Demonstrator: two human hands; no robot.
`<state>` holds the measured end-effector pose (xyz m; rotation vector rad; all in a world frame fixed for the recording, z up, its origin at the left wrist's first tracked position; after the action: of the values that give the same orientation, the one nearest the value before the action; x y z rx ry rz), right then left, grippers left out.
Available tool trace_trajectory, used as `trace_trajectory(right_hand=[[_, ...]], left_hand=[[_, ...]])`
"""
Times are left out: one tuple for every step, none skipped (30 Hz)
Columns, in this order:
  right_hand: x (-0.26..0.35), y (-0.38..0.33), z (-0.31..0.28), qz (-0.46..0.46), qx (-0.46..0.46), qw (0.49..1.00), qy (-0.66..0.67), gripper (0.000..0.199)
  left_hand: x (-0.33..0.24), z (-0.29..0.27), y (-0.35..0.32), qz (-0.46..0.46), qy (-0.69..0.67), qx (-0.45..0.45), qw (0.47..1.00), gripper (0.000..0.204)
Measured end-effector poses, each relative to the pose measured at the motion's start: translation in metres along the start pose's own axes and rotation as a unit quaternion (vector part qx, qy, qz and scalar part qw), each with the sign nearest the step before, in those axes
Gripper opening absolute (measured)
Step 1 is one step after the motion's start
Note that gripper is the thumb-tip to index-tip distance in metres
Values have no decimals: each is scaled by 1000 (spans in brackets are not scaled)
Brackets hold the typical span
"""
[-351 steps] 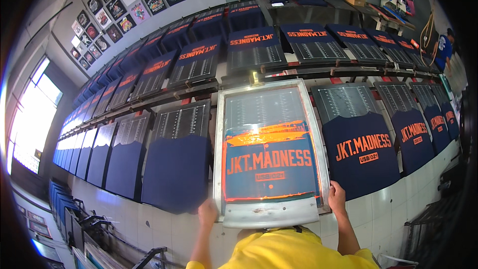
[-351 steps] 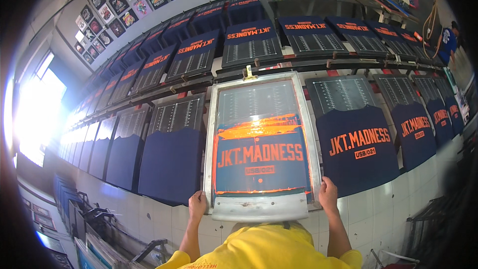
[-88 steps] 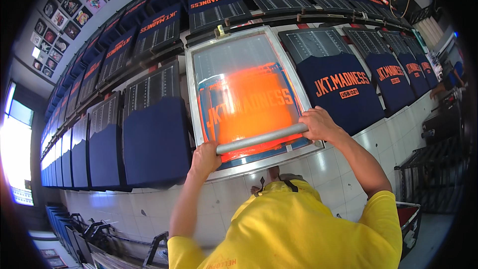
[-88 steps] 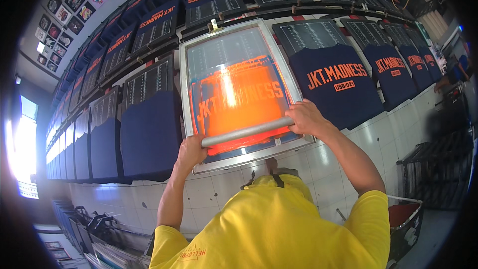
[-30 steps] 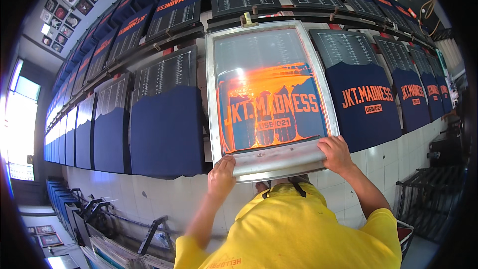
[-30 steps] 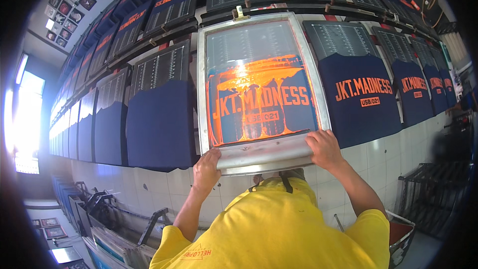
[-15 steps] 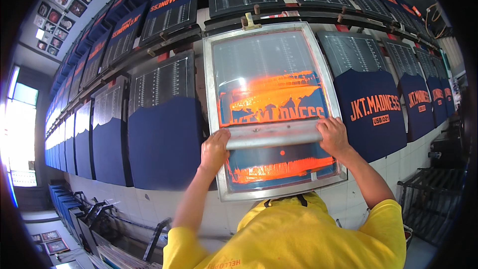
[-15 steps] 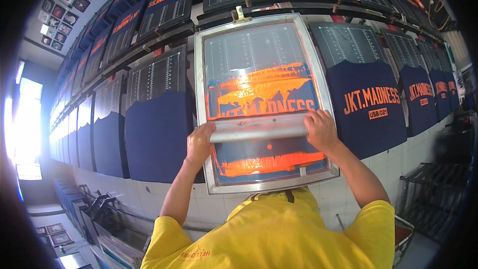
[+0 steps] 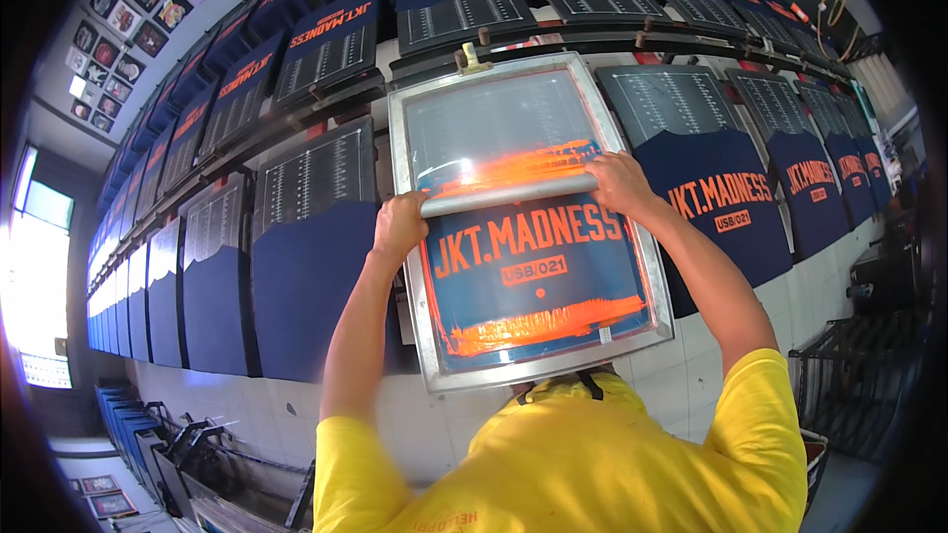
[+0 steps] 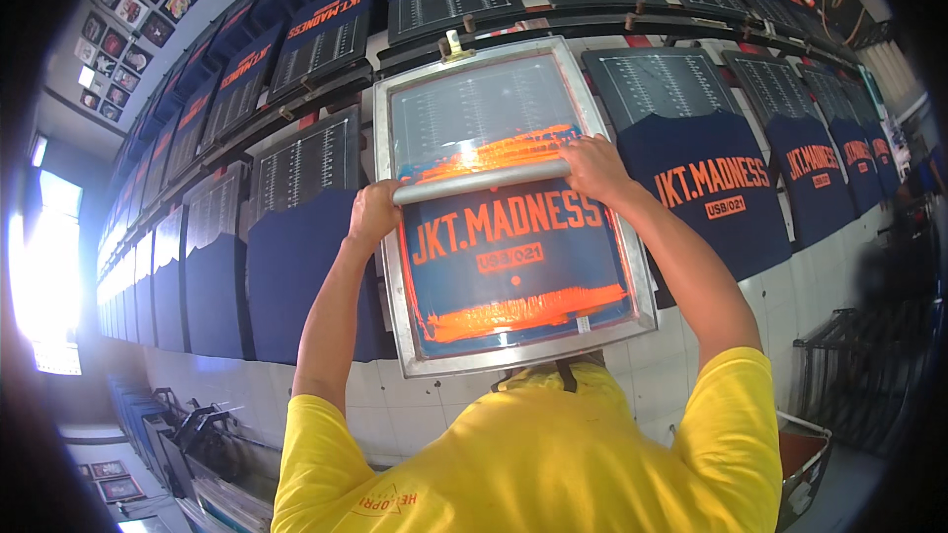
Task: The person pulls a squeegee across a screen frame to apply orange ink onto dark blue t-shirts on a rotary press.
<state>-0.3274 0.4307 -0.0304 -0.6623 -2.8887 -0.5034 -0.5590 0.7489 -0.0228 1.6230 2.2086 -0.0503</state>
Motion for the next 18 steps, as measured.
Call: trace_trajectory(right_hand=[[3, -2, -3, 0, -6, 1000, 10, 15], [6, -5, -9, -1, -12, 1000, 20, 15], [7, -14, -12, 3, -1, 1000, 0, 17], [14, -27, -19, 3, -1, 1000, 6, 18], [27, -41, -33, 2, 0, 1000, 11, 19], [36, -59, -41, 3, 0, 1000, 13, 19], [40, -79, -45, -9, -13, 1000, 11, 21], [44, -102, -47, -24, -24, 999, 9, 22], [51, -124, -50, -20, -21, 999, 16, 23], [58, -143, -55, -16, -18, 999, 23, 23], [65, -159, -58, -11, -20, 999, 24, 24], [71, -175, -60, -5, -21, 999, 27, 25], [77, -187, -61, 2, -21, 999, 30, 26], [81, -196, -62, 8, -17, 999, 30, 26], [83, -205, -63, 16, -13, 999, 30, 26], [85, -211, -63, 23, -8, 999, 29, 27], [86, -213, -64, 19, -12, 1000, 20, 27], [85, -215, -62, 17, -17, 999, 21, 27]], left_hand=[[-2, -2, -4, -10, 10, 4, 1000, 33], [-5, -3, -10, -20, 21, 6, 1000, 33], [-14, -7, -23, 0, 8, -16, 1000, 31], [-26, -13, -38, -2, -10, -18, 1000, 31], [-37, -17, -57, -1, -18, -20, 1000, 31], [-48, -18, -75, 4, -27, -23, 999, 32], [-57, -17, -93, 12, -32, -25, 999, 33], [-67, -16, -113, 18, -36, -26, 999, 33], [-81, -20, -131, 8, -44, -8, 999, 33], [-94, -21, -148, -2, -51, 10, 999, 33], [-102, -17, -164, -11, -45, 16, 999, 34], [-109, -12, -179, -20, -38, 23, 999, 35], [-117, -10, -192, -35, -47, 26, 998, 37], [-124, -11, -201, -28, -46, 23, 998, 37], [-131, -10, -207, -20, -45, 20, 999, 37], [-134, -9, -213, -13, -45, 18, 999, 37], [-131, -2, -219, -13, -47, 20, 999, 44], [-131, 2, -222, -7, -43, 14, 999, 45]])
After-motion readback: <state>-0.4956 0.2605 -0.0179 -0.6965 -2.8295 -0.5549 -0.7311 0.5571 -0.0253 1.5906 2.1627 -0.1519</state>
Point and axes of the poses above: each hand's wrist, its own y-axis towards the middle knuckle, its own z-axis out of the palm, x = y × z, the point moved 3 cm from there along y, towards the middle knuckle, and after that the axes turned 1 degree about -x, right-handed, at the moved point
